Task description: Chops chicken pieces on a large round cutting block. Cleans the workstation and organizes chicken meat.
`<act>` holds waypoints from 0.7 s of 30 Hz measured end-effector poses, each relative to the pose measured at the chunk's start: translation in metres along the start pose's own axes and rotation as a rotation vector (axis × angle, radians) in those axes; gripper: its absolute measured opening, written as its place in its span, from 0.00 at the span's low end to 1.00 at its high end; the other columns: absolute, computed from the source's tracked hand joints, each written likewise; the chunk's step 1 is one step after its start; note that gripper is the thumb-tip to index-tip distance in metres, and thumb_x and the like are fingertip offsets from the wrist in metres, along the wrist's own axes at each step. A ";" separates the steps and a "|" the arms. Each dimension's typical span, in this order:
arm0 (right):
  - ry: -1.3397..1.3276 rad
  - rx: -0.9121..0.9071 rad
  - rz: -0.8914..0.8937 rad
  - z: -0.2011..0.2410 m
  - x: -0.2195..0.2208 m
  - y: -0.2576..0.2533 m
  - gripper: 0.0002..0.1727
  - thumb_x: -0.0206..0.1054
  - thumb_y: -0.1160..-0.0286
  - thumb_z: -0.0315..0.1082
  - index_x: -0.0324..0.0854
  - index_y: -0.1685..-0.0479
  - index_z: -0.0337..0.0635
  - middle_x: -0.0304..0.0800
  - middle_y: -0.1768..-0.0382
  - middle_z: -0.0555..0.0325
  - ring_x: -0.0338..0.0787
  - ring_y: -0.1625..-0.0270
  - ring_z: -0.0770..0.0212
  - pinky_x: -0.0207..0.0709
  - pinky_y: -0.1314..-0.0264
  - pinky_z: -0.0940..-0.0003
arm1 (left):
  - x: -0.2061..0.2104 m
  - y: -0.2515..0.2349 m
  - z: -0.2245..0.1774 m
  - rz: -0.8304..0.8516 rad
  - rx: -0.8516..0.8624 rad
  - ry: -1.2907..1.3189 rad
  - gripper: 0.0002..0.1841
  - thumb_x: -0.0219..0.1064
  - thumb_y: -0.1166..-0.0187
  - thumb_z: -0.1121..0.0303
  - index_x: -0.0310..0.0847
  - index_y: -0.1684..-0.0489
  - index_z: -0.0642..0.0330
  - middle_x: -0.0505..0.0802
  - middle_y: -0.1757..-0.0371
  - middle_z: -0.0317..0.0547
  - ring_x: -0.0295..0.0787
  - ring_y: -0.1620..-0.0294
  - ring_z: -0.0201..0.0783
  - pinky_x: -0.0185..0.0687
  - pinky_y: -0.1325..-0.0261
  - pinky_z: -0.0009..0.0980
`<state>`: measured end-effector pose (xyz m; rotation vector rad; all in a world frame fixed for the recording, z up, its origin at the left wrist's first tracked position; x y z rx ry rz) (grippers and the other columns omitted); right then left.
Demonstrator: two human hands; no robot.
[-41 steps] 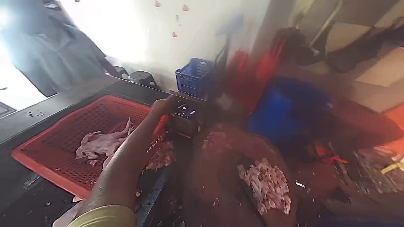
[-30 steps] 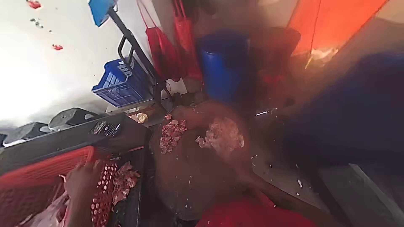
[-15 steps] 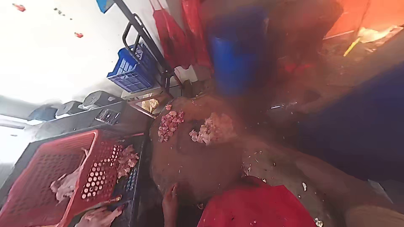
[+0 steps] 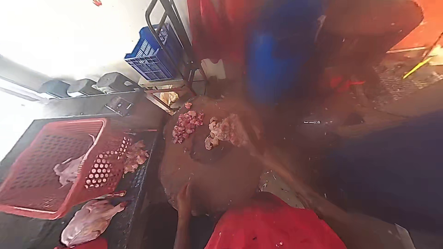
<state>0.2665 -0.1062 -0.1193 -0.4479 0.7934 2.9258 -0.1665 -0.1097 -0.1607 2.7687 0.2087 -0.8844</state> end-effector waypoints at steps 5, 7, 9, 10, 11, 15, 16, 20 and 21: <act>-0.081 0.175 -0.221 -0.053 0.010 0.036 0.28 0.51 0.09 0.56 0.79 0.43 0.37 0.79 0.71 0.51 0.79 0.73 0.55 0.77 0.65 0.52 | 0.051 -0.066 -0.045 0.036 0.107 0.114 0.18 0.57 0.09 0.66 0.83 0.36 0.73 0.91 0.38 0.61 0.88 0.35 0.46 0.80 0.27 0.45; -0.134 0.235 -0.243 -0.059 0.024 0.041 0.28 0.53 0.08 0.54 0.77 0.37 0.35 0.81 0.69 0.47 0.81 0.71 0.52 0.79 0.64 0.50 | 0.081 -0.105 -0.065 0.081 0.235 0.074 0.21 0.58 0.10 0.63 0.79 0.30 0.71 0.84 0.25 0.62 0.78 0.22 0.51 0.71 0.17 0.46; -0.239 0.273 -0.223 -0.052 0.048 0.037 0.27 0.54 0.08 0.49 0.72 0.31 0.32 0.80 0.70 0.48 0.80 0.73 0.54 0.79 0.66 0.53 | 0.113 -0.144 -0.086 0.042 0.328 -0.076 0.27 0.59 0.13 0.55 0.75 0.23 0.67 0.78 0.18 0.61 0.70 0.15 0.55 0.61 0.11 0.50; -0.291 0.282 -0.197 -0.045 0.063 0.030 0.25 0.53 0.07 0.48 0.71 0.32 0.32 0.77 0.72 0.51 0.78 0.76 0.58 0.79 0.69 0.57 | 0.128 -0.159 -0.102 0.016 0.356 -0.157 0.31 0.59 0.14 0.52 0.72 0.19 0.65 0.76 0.16 0.62 0.68 0.13 0.56 0.58 0.10 0.52; -0.318 0.295 -0.167 -0.036 0.076 0.023 0.25 0.53 0.07 0.48 0.70 0.32 0.31 0.78 0.73 0.52 0.80 0.76 0.59 0.80 0.70 0.60 | 0.143 -0.169 -0.121 0.015 0.371 -0.223 0.34 0.58 0.14 0.49 0.68 0.15 0.66 0.73 0.15 0.63 0.65 0.12 0.57 0.56 0.09 0.52; -0.270 0.295 -0.018 0.007 0.098 -0.009 0.28 0.53 0.08 0.44 0.64 0.21 0.31 0.82 0.55 0.41 0.84 0.62 0.53 0.82 0.56 0.53 | 0.211 -0.188 -0.182 0.152 0.458 -0.097 0.45 0.60 0.21 0.39 0.62 0.13 0.68 0.67 0.11 0.65 0.58 0.08 0.57 0.52 0.08 0.54; -0.257 0.291 0.018 0.014 0.095 -0.018 0.28 0.54 0.08 0.45 0.62 0.20 0.32 0.82 0.56 0.43 0.84 0.63 0.55 0.83 0.56 0.54 | 0.222 -0.192 -0.192 0.208 0.465 -0.074 0.45 0.62 0.22 0.41 0.62 0.13 0.68 0.66 0.11 0.65 0.56 0.07 0.58 0.50 0.07 0.54; -0.284 0.280 0.001 0.025 0.061 -0.042 0.26 0.52 0.08 0.48 0.69 0.31 0.33 0.75 0.74 0.58 0.76 0.78 0.65 0.78 0.72 0.64 | 0.227 -0.211 -0.200 0.506 0.488 0.114 0.32 0.63 0.16 0.54 0.70 0.16 0.64 0.71 0.12 0.59 0.61 0.09 0.51 0.53 0.08 0.51; -0.264 0.254 -0.030 0.025 0.047 -0.047 0.26 0.53 0.08 0.48 0.70 0.31 0.32 0.76 0.74 0.59 0.76 0.78 0.65 0.78 0.72 0.65 | 0.216 -0.215 -0.203 0.567 0.468 0.184 0.26 0.60 0.12 0.57 0.74 0.20 0.63 0.75 0.15 0.56 0.68 0.13 0.48 0.62 0.11 0.48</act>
Point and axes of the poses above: each hand's wrist, its own y-axis away from the middle knuckle, its own x-axis out of the palm, z = x × y, the point moved 5 cm from there along -y, towards the middle knuckle
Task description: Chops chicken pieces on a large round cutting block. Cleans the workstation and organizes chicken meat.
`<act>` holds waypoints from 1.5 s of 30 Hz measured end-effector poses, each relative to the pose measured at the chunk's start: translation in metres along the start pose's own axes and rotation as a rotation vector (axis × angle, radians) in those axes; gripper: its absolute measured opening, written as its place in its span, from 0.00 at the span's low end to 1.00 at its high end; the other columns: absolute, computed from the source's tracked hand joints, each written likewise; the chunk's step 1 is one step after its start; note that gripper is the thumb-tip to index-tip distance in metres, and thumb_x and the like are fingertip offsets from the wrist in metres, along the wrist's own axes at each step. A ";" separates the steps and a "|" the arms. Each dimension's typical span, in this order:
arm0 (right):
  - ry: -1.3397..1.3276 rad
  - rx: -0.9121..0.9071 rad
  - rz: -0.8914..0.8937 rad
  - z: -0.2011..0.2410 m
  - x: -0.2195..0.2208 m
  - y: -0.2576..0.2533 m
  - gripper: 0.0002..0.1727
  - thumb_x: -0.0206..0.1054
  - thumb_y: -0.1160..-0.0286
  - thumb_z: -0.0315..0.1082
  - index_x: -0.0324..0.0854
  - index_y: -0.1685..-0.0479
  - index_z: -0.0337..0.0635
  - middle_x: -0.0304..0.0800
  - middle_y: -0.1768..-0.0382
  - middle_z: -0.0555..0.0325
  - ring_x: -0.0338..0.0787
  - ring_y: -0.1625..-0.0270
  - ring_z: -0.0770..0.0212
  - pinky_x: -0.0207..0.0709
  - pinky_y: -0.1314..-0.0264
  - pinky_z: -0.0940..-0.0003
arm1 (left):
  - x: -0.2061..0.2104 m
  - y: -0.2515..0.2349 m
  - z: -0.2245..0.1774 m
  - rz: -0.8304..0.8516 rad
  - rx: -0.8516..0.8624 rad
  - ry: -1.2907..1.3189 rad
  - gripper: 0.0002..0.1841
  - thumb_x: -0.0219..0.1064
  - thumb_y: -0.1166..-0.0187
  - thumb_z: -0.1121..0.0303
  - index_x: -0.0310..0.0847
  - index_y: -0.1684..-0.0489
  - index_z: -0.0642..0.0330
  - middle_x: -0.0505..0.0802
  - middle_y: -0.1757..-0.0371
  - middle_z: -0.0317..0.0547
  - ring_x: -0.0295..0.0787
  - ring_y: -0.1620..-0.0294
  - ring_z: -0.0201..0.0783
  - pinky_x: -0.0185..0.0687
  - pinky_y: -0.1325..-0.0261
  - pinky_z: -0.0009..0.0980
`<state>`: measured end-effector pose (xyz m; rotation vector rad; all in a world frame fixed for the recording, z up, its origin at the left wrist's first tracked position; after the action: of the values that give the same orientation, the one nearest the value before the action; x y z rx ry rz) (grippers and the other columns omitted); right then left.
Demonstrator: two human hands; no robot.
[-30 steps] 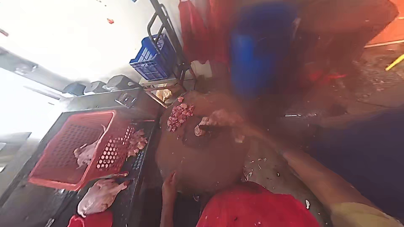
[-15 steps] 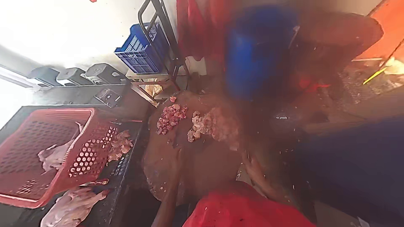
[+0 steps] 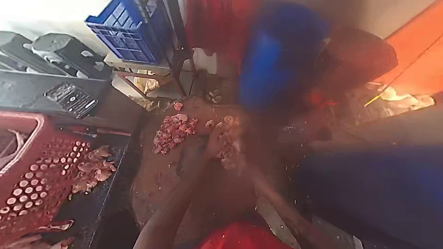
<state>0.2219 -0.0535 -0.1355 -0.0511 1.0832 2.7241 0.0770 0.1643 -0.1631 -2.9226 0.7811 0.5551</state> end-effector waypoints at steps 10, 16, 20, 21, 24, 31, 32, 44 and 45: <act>0.750 -0.111 0.049 0.063 -0.031 -0.056 0.29 0.59 0.12 0.46 0.69 0.21 0.34 0.85 0.40 0.35 0.88 0.43 0.44 0.80 0.38 0.43 | -0.027 -0.028 -0.011 0.174 -0.113 -0.243 0.25 0.51 0.08 0.52 0.77 0.22 0.54 0.88 0.30 0.55 0.85 0.30 0.51 0.75 0.23 0.54; 0.411 -0.065 -0.041 -0.005 -0.064 -0.032 0.27 0.58 0.11 0.52 0.75 0.30 0.37 0.78 0.70 0.52 0.76 0.75 0.59 0.76 0.70 0.58 | -0.110 -0.037 0.047 -0.024 -0.147 -0.792 0.25 0.47 0.08 0.51 0.74 0.17 0.44 0.72 0.11 0.42 0.52 0.06 0.50 0.36 0.07 0.61; 0.233 -0.033 -0.052 -0.047 -0.080 -0.030 0.23 0.56 0.11 0.51 0.74 0.40 0.37 0.70 0.82 0.61 0.71 0.83 0.65 0.71 0.78 0.66 | -0.160 -0.009 0.062 -0.098 -0.114 -0.951 0.19 0.53 0.09 0.57 0.84 0.28 0.41 0.83 0.20 0.38 0.61 0.09 0.49 0.39 0.07 0.62; 0.197 -0.028 -0.045 -0.049 -0.083 -0.029 0.21 0.57 0.11 0.49 0.75 0.43 0.38 0.69 0.83 0.62 0.70 0.84 0.66 0.71 0.79 0.67 | -0.165 -0.003 0.062 -0.091 -0.111 -0.957 0.18 0.53 0.10 0.58 0.85 0.30 0.42 0.84 0.22 0.37 0.62 0.10 0.48 0.41 0.07 0.60; 0.135 -0.011 -0.044 -0.045 -0.087 -0.030 0.18 0.56 0.10 0.48 0.75 0.47 0.39 0.68 0.83 0.64 0.69 0.85 0.68 0.70 0.80 0.70 | -0.179 0.013 0.067 -0.094 -0.183 -0.935 0.19 0.50 0.09 0.57 0.86 0.33 0.44 0.84 0.22 0.33 0.61 0.09 0.46 0.40 0.08 0.61; 0.102 -0.001 -0.101 -0.052 -0.090 -0.036 0.20 0.56 0.10 0.48 0.76 0.45 0.37 0.69 0.84 0.62 0.69 0.86 0.66 0.71 0.82 0.67 | -0.203 0.110 0.084 -0.701 -0.213 -0.560 0.35 0.58 0.16 0.44 0.72 0.17 0.61 0.75 0.16 0.62 0.63 0.12 0.59 0.50 0.08 0.57; 0.102 0.000 -0.111 -0.052 -0.088 -0.034 0.19 0.56 0.09 0.47 0.75 0.46 0.37 0.68 0.84 0.62 0.69 0.87 0.66 0.71 0.83 0.68 | -0.197 0.123 0.089 -0.734 -0.288 -0.533 0.44 0.66 0.23 0.42 0.64 0.14 0.66 0.70 0.15 0.68 0.61 0.11 0.61 0.51 0.08 0.55; 0.172 -0.003 -0.062 -0.044 -0.092 -0.041 0.15 0.55 0.09 0.44 0.76 0.52 0.40 0.66 0.87 0.63 0.66 0.90 0.67 0.68 0.86 0.70 | -0.206 0.016 0.073 -0.544 -0.481 -0.615 0.51 0.75 0.37 0.31 0.63 0.10 0.41 0.57 0.06 0.58 0.43 0.05 0.63 0.38 0.09 0.67; 0.171 -0.003 -0.075 -0.045 -0.091 -0.041 0.15 0.56 0.09 0.44 0.75 0.53 0.40 0.65 0.87 0.64 0.66 0.90 0.67 0.69 0.86 0.70 | -0.211 0.009 0.068 -0.513 -0.445 -0.640 0.46 0.70 0.32 0.31 0.67 0.12 0.41 0.60 0.06 0.54 0.44 0.05 0.61 0.36 0.10 0.69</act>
<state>0.3175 -0.0720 -0.1858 -0.3242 1.0973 2.6940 -0.1194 0.2660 -0.1503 -2.8019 -0.1857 1.6254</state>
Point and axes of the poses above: each hand's wrist, its own y-axis away from the middle knuckle, its own x-axis out of the palm, z = x × y, the point moved 5 cm from there along -y, towards the middle knuckle
